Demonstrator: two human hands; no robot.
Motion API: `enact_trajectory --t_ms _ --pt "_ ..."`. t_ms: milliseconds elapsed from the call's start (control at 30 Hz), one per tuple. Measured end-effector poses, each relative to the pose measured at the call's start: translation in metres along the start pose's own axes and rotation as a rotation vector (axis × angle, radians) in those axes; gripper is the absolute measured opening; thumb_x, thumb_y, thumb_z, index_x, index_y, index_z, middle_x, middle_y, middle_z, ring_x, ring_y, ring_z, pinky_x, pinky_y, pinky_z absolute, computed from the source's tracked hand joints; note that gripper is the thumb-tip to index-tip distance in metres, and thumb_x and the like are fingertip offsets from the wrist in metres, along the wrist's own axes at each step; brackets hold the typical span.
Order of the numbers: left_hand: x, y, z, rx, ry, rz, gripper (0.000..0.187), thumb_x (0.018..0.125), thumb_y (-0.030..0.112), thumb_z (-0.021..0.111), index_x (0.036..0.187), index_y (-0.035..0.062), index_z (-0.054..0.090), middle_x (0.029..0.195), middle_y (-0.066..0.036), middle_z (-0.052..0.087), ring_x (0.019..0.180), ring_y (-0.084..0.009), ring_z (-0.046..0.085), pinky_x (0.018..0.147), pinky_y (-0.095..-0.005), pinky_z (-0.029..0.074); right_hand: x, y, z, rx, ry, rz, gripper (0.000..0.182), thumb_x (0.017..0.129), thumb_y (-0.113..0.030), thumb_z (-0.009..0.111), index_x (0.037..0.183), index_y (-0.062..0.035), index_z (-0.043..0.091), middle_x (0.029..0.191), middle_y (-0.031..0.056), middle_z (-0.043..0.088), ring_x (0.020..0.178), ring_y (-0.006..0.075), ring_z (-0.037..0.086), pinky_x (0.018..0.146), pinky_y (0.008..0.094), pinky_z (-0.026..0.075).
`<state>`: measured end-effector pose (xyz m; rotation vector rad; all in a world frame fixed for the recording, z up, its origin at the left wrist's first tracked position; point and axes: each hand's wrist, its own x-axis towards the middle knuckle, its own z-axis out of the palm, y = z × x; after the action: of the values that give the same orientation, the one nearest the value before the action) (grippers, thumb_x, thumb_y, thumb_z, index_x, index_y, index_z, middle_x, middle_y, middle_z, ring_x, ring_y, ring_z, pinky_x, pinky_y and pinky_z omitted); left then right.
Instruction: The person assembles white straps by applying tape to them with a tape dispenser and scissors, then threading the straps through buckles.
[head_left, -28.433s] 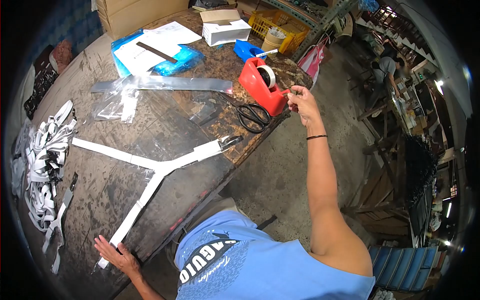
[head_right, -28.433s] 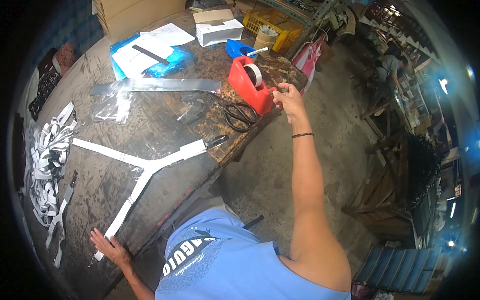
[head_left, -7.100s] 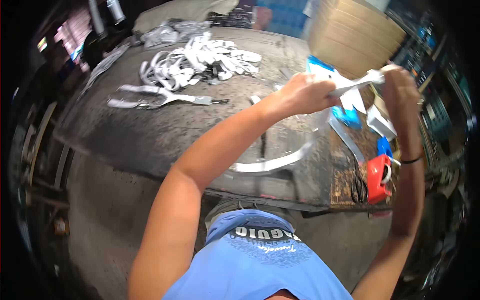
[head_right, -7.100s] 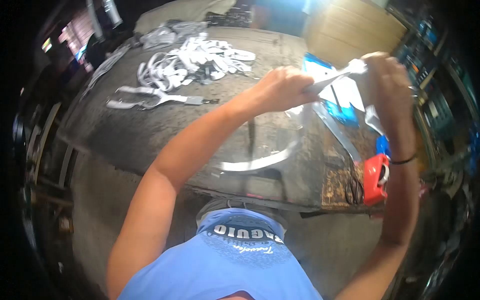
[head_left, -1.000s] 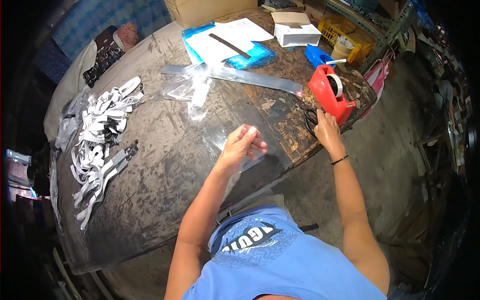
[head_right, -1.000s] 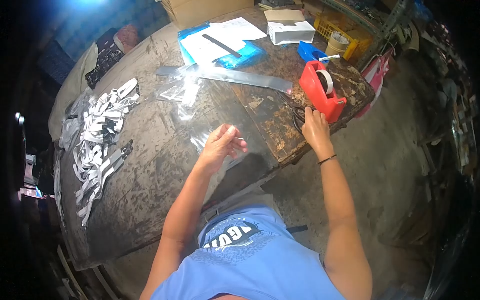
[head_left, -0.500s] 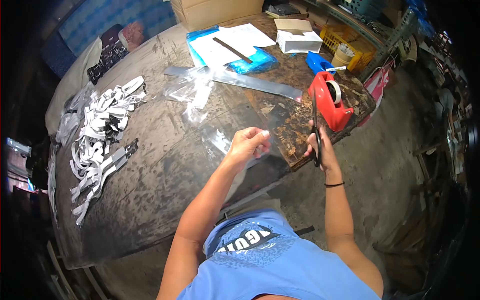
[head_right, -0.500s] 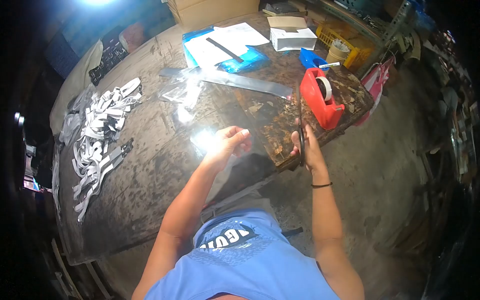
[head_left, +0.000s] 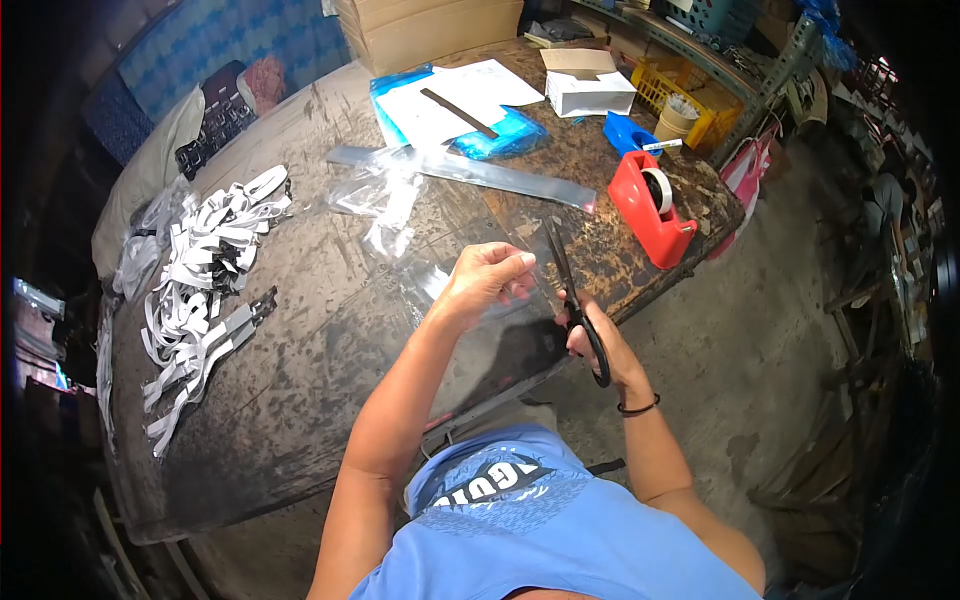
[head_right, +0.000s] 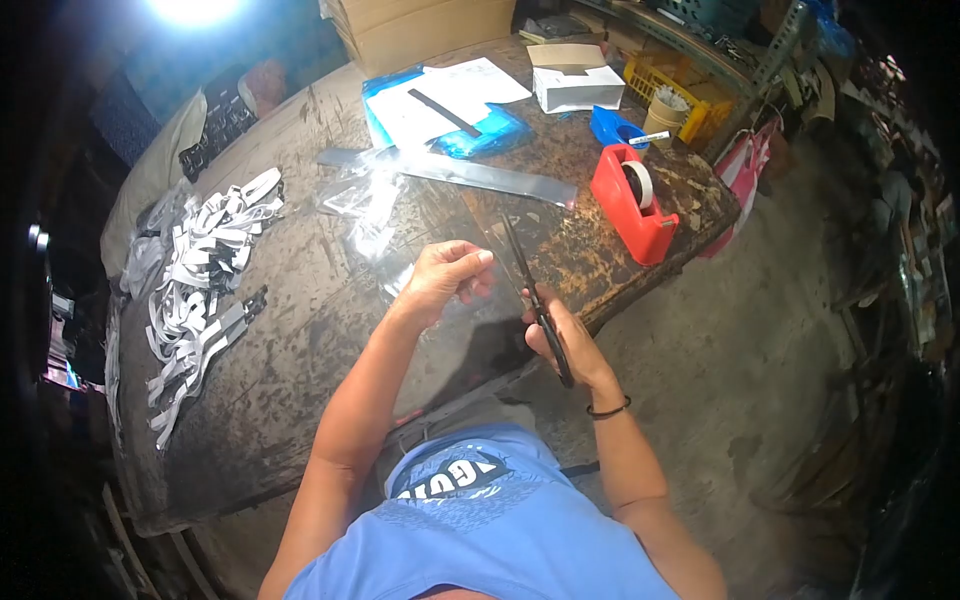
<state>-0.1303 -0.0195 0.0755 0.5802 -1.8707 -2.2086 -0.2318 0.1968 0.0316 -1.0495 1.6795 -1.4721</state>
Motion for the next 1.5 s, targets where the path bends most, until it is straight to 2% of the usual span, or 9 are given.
enact_trajectory --t_ms 133,200,300,533,800,1133,1333,1400,1500 --pt "-0.001 0.002 -0.002 0.035 -0.029 -0.027 0.025 0.088 0.027 0.07 0.094 0.0032 0.066 0.078 -0.004 0.067 0.066 -0.0098 0.061 0.055 -0.0238 0.045 0.0 -0.007 0.001 -0.055 -0.017 -0.041 0.074 0.091 -0.046 0.064 0.139 0.0038 0.038 0.115 0.011 0.058 0.093 0.0166 0.056 0.082 0.0288 0.049" --pt "-0.003 0.002 -0.001 0.041 -0.041 -0.048 0.023 0.087 0.026 0.071 0.094 0.0038 0.066 0.077 -0.004 0.067 0.066 -0.0093 0.062 0.056 -0.0234 0.045 -0.002 -0.015 0.003 -0.082 0.002 -0.023 0.058 0.094 -0.026 0.063 0.138 0.0042 0.04 0.121 0.0102 0.057 0.097 0.0165 0.056 0.083 0.0293 0.049" --pt "-0.005 0.005 -0.001 0.061 -0.048 -0.06 0.023 0.087 0.025 0.071 0.093 0.003 0.066 0.076 -0.004 0.067 0.066 -0.0095 0.062 0.055 -0.0236 0.045 -0.003 -0.024 0.004 -0.107 0.005 0.045 0.051 0.093 -0.01 0.061 0.138 0.0045 0.041 0.123 0.0095 0.056 0.098 0.0165 0.055 0.084 0.0292 0.049" --pt "-0.004 0.007 0.0 0.087 -0.066 -0.058 0.024 0.087 0.025 0.071 0.093 0.002 0.067 0.077 -0.005 0.067 0.066 -0.0107 0.062 0.055 -0.0244 0.045 -0.002 -0.008 0.003 -0.075 0.026 0.015 0.05 0.092 -0.005 0.06 0.138 0.0047 0.041 0.125 0.0099 0.056 0.098 0.0167 0.055 0.085 0.0291 0.049" --pt "-0.001 0.004 0.003 0.083 -0.04 -0.058 0.021 0.087 0.023 0.071 0.089 0.0027 0.067 0.073 -0.007 0.067 0.061 -0.0136 0.064 0.05 -0.026 0.046 -0.004 -0.015 0.0 -0.077 0.045 0.013 0.067 0.09 -0.035 0.068 0.135 0.0067 0.043 0.116 0.0144 0.06 0.096 0.0204 0.058 0.086 0.0331 0.049" --pt "0.002 0.004 0.004 0.097 -0.048 -0.063 0.022 0.087 0.024 0.071 0.091 0.0022 0.067 0.073 -0.007 0.067 0.061 -0.0131 0.064 0.05 -0.025 0.046 -0.004 -0.006 0.0 -0.179 0.108 -0.107 0.07 0.086 -0.043 0.071 0.13 0.0059 0.048 0.093 0.0087 0.06 0.082 0.017 0.056 0.076 0.0303 0.047" --pt "0.005 0.003 0.006 0.098 -0.071 -0.07 0.026 0.086 0.028 0.071 0.092 0.0031 0.068 0.076 -0.005 0.067 0.063 -0.0124 0.064 0.054 -0.025 0.045 -0.005 0.004 0.001 -0.159 0.146 -0.075 0.07 0.083 -0.047 0.073 0.126 0.0036 0.051 0.078 0.002 0.054 0.071 0.0125 0.051 0.067 0.0275 0.046" --pt "0.006 0.005 0.007 0.099 -0.09 -0.083 0.025 0.085 0.028 0.072 0.09 0.0036 0.068 0.075 -0.004 0.066 0.062 -0.0122 0.063 0.053 -0.025 0.045 -0.003 0.009 0.004 -0.084 0.171 -0.038 0.086 0.076 -0.066 0.07 0.129 -0.0022 0.049 0.071 -0.0042 0.051 0.051 0.0026 0.047 0.043 0.0193 0.038" --pt "0.008 0.004 0.008 0.113 -0.1 -0.106 0.025 0.085 0.029 0.071 0.088 0.0038 0.068 0.074 -0.004 0.066 0.062 -0.0118 0.063 0.053 -0.0254 0.045 -0.004 0.01 0.004 -0.073 0.173 -0.034 0.088 0.075 -0.069 0.068 0.13 -0.0018 0.048 0.072 -0.0038 0.05 0.052 0.003 0.047 0.043 0.0196 0.039"
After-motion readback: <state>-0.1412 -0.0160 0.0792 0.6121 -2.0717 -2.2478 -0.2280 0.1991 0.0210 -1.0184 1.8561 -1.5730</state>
